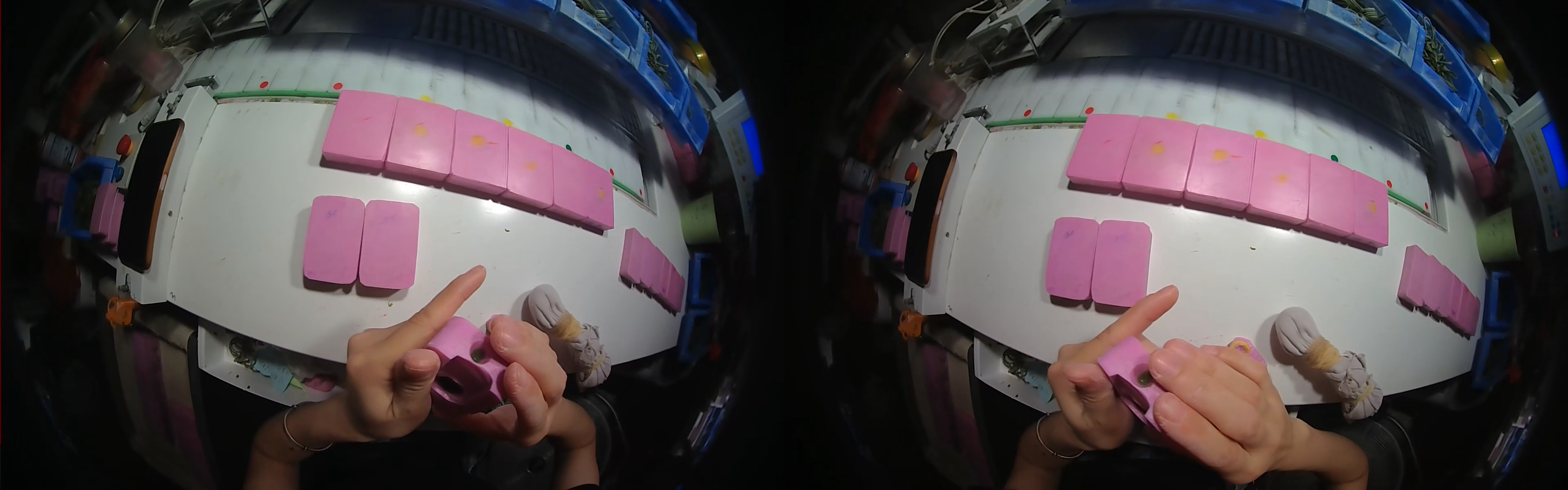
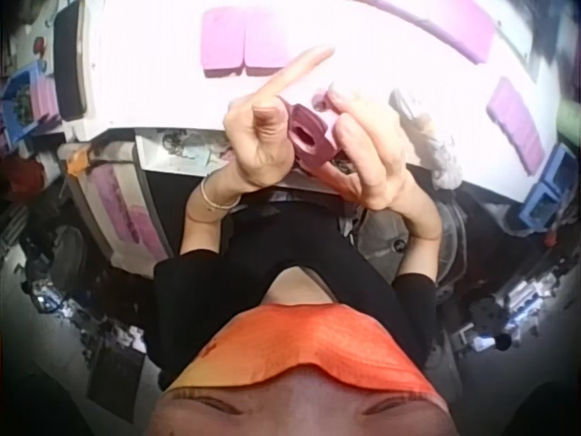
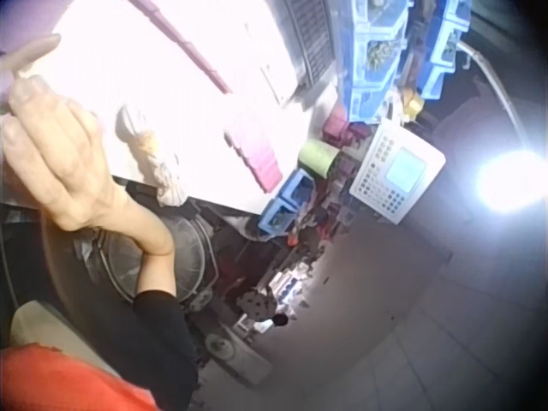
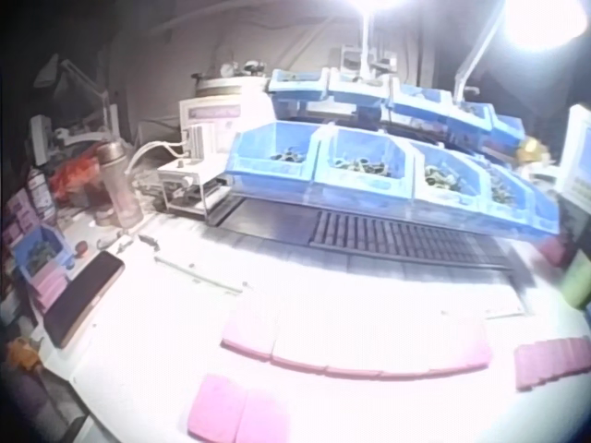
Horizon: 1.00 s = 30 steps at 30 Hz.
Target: The person assembles small metal rings into pink rectangular plastic molds. They pick up a mold, insert a ring, and then use a cloth to wipe the interior of the mold. This process is repeated for multiple molds arranged on a white workbench.
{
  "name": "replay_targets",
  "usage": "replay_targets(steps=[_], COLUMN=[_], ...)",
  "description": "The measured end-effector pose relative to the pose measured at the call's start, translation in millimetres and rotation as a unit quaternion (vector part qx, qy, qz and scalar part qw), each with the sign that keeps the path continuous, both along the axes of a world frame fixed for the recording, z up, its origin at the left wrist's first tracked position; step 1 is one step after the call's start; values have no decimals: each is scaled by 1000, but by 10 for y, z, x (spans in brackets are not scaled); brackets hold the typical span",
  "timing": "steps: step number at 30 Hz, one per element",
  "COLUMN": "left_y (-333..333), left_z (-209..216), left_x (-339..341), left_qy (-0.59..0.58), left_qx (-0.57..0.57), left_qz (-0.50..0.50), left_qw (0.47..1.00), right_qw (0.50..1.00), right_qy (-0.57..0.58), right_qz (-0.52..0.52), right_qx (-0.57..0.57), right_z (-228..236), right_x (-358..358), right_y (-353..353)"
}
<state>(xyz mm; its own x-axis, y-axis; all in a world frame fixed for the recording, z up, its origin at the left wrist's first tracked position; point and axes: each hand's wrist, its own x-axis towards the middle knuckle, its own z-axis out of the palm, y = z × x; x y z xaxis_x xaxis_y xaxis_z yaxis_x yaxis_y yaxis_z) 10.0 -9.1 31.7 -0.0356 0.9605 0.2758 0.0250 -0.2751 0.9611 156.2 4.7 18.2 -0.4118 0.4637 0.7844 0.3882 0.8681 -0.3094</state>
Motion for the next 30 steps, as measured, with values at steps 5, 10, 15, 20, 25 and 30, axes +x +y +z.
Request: replay_targets(steps=[5,10,15,20,25,30], left_y=[-43,-80,-94,-32,-14,-42], left_z=[102,167,114,20,29,7], left_x=[-33,-80,-78,-18,-29,94], left_qy=[75,121,117,146,55,-233], left_qx=[-47,-57,-24,-32,-176,-286], left_qz=[20,18,43,23,-183,-169], left_qw=[996,991,992,989,966,914], right_qw=[999,992,985,995,997,997], right_qy=[22,74,96,-19,-29,-36], right_qz=[-41,91,107,32,-7,-46], right_qx=[-2,-39,-95,-97,-76,-58], right_z=[-81,-43,0,132,91,102], right_x=[-114,-23,-45,41,-27,8], right_y=[-38,78,69,106,84,69])
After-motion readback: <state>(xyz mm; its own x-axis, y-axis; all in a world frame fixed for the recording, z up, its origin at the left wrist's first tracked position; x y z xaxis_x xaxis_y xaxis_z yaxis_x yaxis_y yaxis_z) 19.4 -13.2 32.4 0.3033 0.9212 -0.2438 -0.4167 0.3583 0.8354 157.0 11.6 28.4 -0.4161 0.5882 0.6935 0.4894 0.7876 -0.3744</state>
